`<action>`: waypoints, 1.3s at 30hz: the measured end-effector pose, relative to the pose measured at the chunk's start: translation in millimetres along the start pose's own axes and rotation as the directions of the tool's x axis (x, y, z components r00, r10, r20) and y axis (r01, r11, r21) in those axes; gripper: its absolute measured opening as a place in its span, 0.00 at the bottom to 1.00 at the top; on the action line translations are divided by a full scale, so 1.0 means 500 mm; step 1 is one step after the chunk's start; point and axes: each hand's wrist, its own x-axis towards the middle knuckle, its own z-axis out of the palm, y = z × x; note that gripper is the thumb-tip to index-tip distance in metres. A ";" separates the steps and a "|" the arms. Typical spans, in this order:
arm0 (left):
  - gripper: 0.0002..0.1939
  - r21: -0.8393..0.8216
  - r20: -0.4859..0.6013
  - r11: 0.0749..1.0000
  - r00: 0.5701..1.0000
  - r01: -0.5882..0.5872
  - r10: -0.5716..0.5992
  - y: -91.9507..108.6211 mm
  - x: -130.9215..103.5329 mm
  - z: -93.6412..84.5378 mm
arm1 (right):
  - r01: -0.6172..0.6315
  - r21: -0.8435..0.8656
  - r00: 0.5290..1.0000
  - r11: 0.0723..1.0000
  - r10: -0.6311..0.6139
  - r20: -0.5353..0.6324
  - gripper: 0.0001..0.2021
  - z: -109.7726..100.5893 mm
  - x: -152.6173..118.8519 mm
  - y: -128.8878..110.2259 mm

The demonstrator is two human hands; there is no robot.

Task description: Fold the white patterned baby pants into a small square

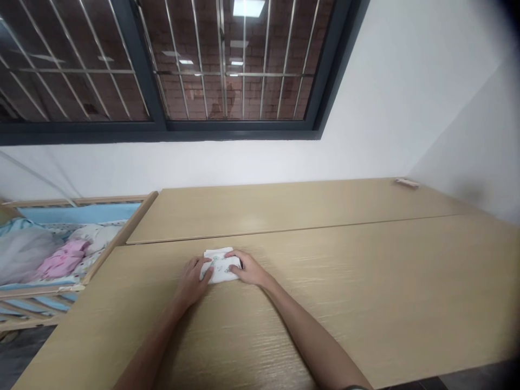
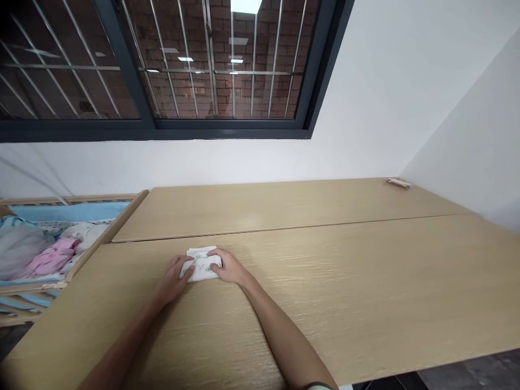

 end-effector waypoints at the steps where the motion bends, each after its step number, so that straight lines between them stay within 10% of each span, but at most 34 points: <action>1: 0.17 0.000 -0.002 1.000 1.000 0.000 0.000 0.000 0.001 0.001 | 0.002 -0.007 1.000 1.000 -0.002 0.000 0.18 0.000 0.000 0.000; 26: 0.18 -0.028 -0.127 0.996 0.988 -0.089 0.085 0.016 -0.008 -0.013 | 0.019 -0.017 1.000 1.000 -0.019 -0.014 0.15 -0.002 -0.004 -0.006; 39: 0.19 0.051 0.117 0.971 0.967 -0.235 0.228 0.049 -0.024 -0.014 | 0.103 -0.397 0.958 0.912 -0.199 -0.208 0.16 0.018 0.000 0.015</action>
